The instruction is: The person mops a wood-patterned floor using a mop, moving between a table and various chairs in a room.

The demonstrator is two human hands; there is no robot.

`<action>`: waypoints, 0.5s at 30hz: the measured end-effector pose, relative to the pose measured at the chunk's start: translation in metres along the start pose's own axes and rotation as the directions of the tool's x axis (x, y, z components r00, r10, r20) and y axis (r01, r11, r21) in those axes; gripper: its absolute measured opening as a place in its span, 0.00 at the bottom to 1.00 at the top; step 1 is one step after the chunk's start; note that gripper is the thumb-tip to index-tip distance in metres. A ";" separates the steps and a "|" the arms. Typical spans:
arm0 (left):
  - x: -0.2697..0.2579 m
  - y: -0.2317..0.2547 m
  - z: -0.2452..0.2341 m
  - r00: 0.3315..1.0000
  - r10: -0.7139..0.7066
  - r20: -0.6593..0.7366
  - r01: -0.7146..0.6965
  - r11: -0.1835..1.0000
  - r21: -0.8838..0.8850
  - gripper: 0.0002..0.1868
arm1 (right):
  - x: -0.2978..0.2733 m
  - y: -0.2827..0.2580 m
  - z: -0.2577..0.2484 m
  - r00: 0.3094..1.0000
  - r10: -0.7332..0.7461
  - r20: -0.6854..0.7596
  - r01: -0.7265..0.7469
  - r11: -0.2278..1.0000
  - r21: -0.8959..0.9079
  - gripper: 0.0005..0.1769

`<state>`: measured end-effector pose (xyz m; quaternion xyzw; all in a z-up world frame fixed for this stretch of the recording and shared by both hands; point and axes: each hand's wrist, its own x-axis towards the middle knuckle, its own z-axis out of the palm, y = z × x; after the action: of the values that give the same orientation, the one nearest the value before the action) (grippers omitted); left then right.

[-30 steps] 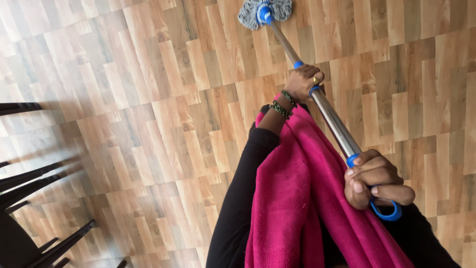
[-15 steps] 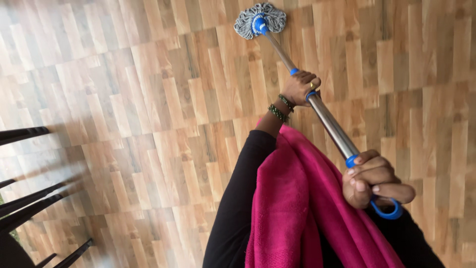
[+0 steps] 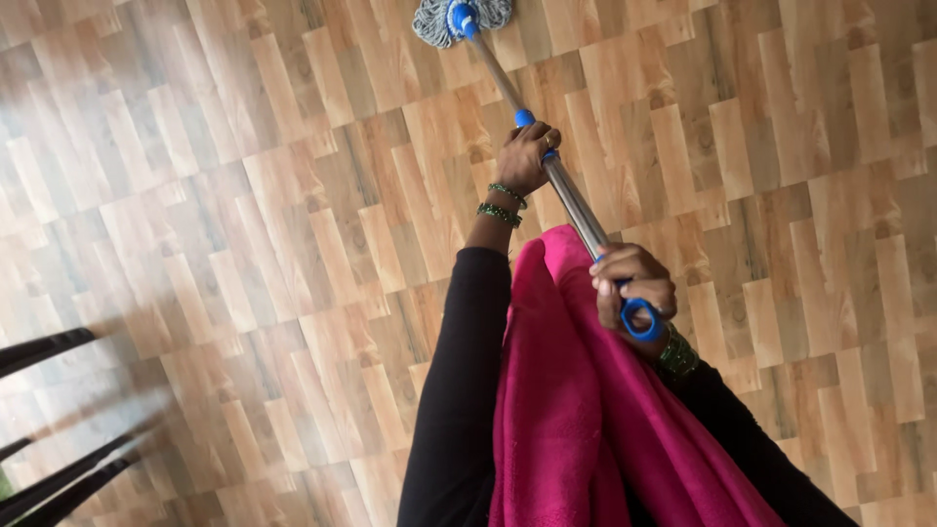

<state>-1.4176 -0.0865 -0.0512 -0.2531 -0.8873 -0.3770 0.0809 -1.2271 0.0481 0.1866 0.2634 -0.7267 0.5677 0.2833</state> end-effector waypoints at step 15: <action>-0.193 0.108 -0.085 0.998 0.054 0.045 -0.054 0.999 -0.007 0.22 | -0.173 -0.123 -0.009 0.930 -0.253 -0.266 0.083 0.851 -0.519 0.15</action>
<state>-1.2003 -0.1585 0.0121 -0.2855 -0.8807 -0.3713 0.0704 -1.0182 0.0410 0.1480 0.1477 -0.7655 0.3687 0.5063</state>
